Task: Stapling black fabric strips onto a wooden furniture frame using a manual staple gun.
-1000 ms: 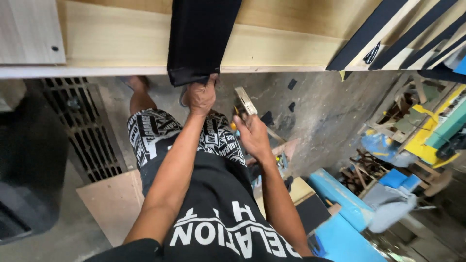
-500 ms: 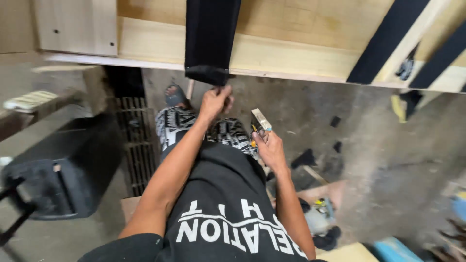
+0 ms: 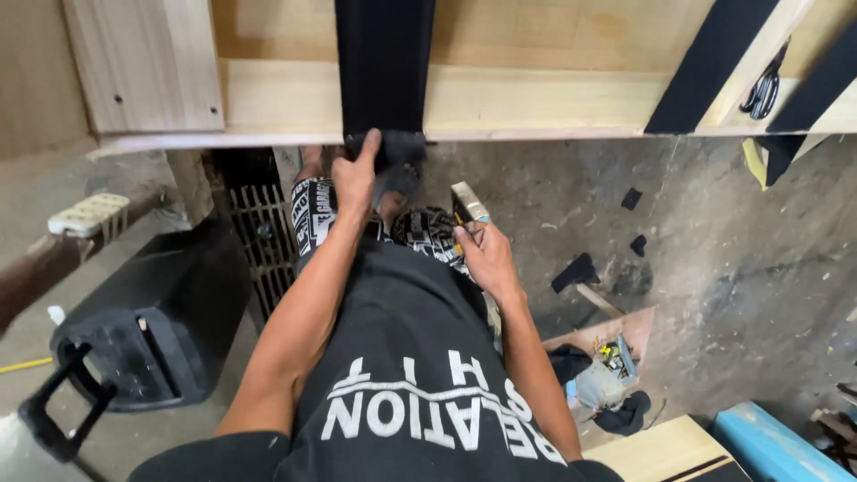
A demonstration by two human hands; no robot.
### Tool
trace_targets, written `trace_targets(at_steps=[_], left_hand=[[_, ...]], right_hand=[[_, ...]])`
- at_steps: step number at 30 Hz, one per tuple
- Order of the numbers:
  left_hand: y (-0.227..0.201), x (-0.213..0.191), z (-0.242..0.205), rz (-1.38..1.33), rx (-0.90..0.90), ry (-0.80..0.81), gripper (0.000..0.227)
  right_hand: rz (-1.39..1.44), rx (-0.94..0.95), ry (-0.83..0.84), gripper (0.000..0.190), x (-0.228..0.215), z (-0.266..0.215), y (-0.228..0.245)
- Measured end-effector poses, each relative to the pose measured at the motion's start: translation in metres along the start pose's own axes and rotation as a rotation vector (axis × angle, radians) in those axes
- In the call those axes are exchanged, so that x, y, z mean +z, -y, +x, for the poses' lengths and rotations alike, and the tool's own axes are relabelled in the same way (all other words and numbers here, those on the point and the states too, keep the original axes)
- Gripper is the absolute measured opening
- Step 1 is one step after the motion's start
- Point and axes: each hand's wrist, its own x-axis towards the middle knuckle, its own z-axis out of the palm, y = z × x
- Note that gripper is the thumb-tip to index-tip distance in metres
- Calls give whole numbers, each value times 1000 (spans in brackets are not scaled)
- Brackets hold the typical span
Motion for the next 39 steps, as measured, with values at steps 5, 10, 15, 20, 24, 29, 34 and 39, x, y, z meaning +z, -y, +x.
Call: trace_targets(at_steps=[5,10,15,20,24,29,34,39], left_hand=[[-25,-9,2,102,-139,158,76],[29,12,27,-79,-194,96,76],[59,7,27,-108,-50,173,45],[79,5,27,-149,76,228,35],[106,22,36,-190,179,259,32],[127,26,48,-207,282,269,33],[136,24,65,-123,396,263,39],[125,14,74,-31,538,257,30]], right_hand=[[23,-68,-110,31,16,55,33],[-137,-58,-129,30,4,81,89],[-133,25,-121,31,11,82,68],[-115,-24,-186,20,23,92,48],[-141,-46,-180,25,23,98,40],[-111,-50,-151,16,22,91,46],[-115,-36,-151,26,23,89,55],[-107,-11,-108,27,25,86,49]])
